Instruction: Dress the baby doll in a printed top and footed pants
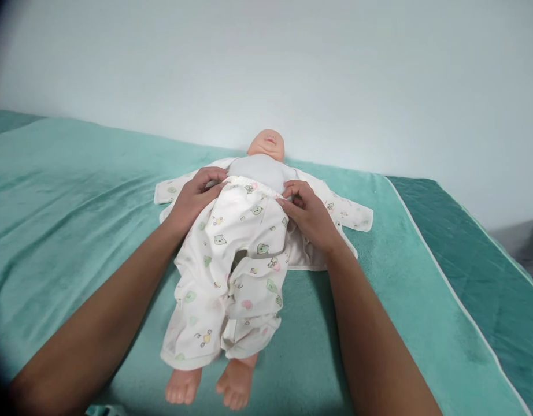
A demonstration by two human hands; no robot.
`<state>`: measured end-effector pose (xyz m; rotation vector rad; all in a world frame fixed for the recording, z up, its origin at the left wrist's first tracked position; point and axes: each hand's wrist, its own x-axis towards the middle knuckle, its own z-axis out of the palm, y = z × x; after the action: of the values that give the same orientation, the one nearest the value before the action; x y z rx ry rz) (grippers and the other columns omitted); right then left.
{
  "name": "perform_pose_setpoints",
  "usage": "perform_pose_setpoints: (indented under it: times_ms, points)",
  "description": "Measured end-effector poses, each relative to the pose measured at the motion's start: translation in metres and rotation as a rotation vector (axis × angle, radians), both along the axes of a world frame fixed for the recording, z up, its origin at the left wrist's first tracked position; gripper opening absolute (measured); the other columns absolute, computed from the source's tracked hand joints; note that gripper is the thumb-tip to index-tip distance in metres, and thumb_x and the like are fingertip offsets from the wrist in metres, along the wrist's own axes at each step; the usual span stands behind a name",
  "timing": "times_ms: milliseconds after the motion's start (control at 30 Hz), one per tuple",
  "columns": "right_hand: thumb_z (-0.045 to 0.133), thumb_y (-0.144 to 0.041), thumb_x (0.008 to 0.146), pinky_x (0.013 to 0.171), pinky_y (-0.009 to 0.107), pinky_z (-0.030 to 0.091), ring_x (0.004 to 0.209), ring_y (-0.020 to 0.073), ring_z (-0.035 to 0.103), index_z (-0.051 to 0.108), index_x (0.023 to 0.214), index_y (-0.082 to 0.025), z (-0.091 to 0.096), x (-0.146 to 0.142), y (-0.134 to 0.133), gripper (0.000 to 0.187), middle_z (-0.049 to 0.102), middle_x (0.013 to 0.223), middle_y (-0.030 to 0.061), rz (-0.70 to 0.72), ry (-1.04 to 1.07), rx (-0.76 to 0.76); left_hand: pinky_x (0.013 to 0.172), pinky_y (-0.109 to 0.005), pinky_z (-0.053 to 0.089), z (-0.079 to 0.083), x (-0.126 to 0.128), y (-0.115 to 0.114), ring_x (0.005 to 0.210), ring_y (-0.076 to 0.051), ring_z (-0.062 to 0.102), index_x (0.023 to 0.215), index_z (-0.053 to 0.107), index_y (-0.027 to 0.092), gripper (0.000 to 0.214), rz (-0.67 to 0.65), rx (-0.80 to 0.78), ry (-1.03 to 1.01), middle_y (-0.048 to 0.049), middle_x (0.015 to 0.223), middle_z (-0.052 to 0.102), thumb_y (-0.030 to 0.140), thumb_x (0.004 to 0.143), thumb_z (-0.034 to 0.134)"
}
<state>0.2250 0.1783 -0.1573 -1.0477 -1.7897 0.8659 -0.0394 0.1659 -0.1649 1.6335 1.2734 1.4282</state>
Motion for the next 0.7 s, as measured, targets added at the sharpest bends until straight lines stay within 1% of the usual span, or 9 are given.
perform_pose_setpoints:
  times_ms: [100,200,300,400,500,600,700]
  points:
    - [0.066,-0.035,0.088,0.102,0.039,0.041,0.119,0.0229,0.053,0.057,0.082,-0.024,0.001,0.001,0.004,0.016,0.057,0.125,0.0056,0.038,-0.075,0.055,0.093,-0.033,0.048,0.003,0.001,0.005,0.103,-0.018,0.059,0.091,0.064,0.023,0.015,-0.017,-0.014,0.032,-0.0030,0.118,0.064,0.037,0.087,0.067]
    - [0.064,-0.034,0.090,0.099,0.038,0.041,0.114,0.0222,0.054,0.053,0.081,-0.024,0.001,-0.003,0.006,0.017,0.059,0.119,0.0046,0.041,-0.110,0.151,0.087,-0.032,0.047,0.007,0.002,0.008,0.094,-0.018,0.058,0.088,0.061,0.023,0.017,-0.014,-0.016,0.099,-0.0014,0.103,0.065,0.040,0.089,0.064]
    - [0.062,-0.033,0.091,0.092,0.036,0.043,0.099,0.0209,0.057,0.049,0.081,-0.025,0.001,-0.010,0.008,0.018,0.064,0.107,0.0025,-0.039,-0.144,0.217,0.079,-0.032,0.045,0.008,0.002,0.013,0.083,-0.018,0.056,0.084,0.058,0.024,0.018,0.019,-0.001,0.148,0.0005,0.088,0.063,0.040,0.090,0.061]
    - [0.060,-0.034,0.092,0.079,0.035,0.042,0.078,0.0196,0.053,0.048,0.081,-0.026,0.003,-0.017,0.014,0.018,0.062,0.086,-0.0002,-0.179,-0.229,0.235,0.071,-0.032,0.041,0.004,0.003,0.027,0.073,-0.017,0.051,0.081,0.054,0.024,0.018,0.092,-0.006,0.139,0.0018,0.074,0.057,0.038,0.090,0.060]
    - [0.059,-0.035,0.093,0.071,0.034,0.040,0.067,0.0188,0.048,0.046,0.082,-0.027,0.006,-0.024,0.029,0.019,0.053,0.069,-0.0025,-0.269,-0.298,0.236,0.069,-0.032,0.040,-0.005,0.002,0.047,0.070,-0.017,0.048,0.079,0.050,0.024,0.018,0.161,-0.032,0.090,0.0022,0.069,0.052,0.036,0.090,0.058]
    - [0.058,-0.034,0.093,0.066,0.033,0.038,0.062,0.0177,0.045,0.043,0.079,-0.027,0.007,-0.029,0.045,0.022,0.048,0.064,-0.0033,-0.286,-0.292,0.229,0.071,-0.033,0.041,-0.012,0.002,0.065,0.069,-0.016,0.048,0.076,0.048,0.024,0.019,0.217,-0.082,0.072,0.0021,0.070,0.052,0.032,0.090,0.058]
    - [0.059,-0.035,0.093,0.064,0.033,0.038,0.061,0.0170,0.042,0.043,0.078,-0.027,0.005,-0.030,0.053,0.024,0.044,0.063,-0.0040,-0.284,-0.243,0.215,0.072,-0.033,0.042,-0.015,0.002,0.072,0.069,-0.016,0.049,0.075,0.048,0.023,0.020,0.237,-0.105,0.089,0.0019,0.070,0.054,0.032,0.090,0.058]
